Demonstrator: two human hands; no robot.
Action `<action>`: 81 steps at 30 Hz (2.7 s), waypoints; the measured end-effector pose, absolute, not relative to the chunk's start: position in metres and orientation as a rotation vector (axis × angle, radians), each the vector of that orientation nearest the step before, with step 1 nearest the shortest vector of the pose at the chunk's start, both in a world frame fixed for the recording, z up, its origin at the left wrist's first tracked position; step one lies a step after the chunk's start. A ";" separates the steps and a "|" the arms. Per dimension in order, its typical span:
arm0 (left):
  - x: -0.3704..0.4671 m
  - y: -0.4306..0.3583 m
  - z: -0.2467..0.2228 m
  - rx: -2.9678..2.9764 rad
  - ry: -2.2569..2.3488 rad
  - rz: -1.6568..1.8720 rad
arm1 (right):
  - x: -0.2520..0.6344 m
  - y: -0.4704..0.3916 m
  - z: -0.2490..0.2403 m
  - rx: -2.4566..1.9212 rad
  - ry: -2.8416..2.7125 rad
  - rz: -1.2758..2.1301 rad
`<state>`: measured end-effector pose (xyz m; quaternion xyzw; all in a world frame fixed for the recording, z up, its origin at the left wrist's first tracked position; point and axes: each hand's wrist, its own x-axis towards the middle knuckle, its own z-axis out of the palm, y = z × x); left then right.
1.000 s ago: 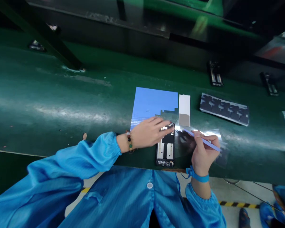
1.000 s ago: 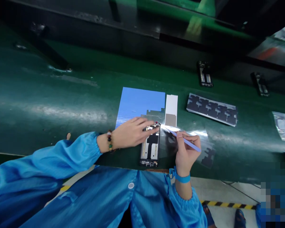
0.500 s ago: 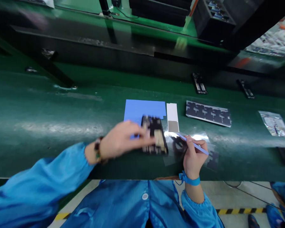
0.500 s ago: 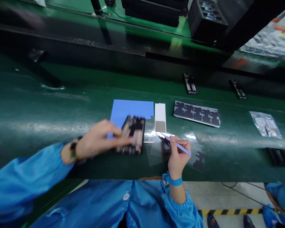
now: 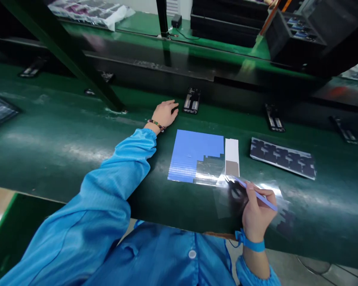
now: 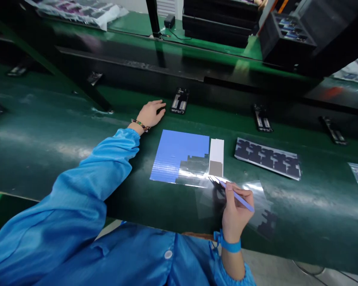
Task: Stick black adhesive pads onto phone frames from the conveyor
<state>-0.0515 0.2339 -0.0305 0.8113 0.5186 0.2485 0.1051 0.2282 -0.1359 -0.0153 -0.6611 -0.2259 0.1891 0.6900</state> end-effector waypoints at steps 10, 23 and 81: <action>-0.070 0.222 -0.033 2.457 1.573 0.698 | 0.224 -0.135 -0.013 -1.569 -0.599 0.348; -0.069 0.221 -0.033 2.499 1.474 0.696 | 0.220 -0.135 -0.015 -1.543 -0.639 0.293; -0.063 0.217 -0.030 2.512 1.171 0.698 | 0.231 -0.125 -0.015 -1.433 -0.519 0.302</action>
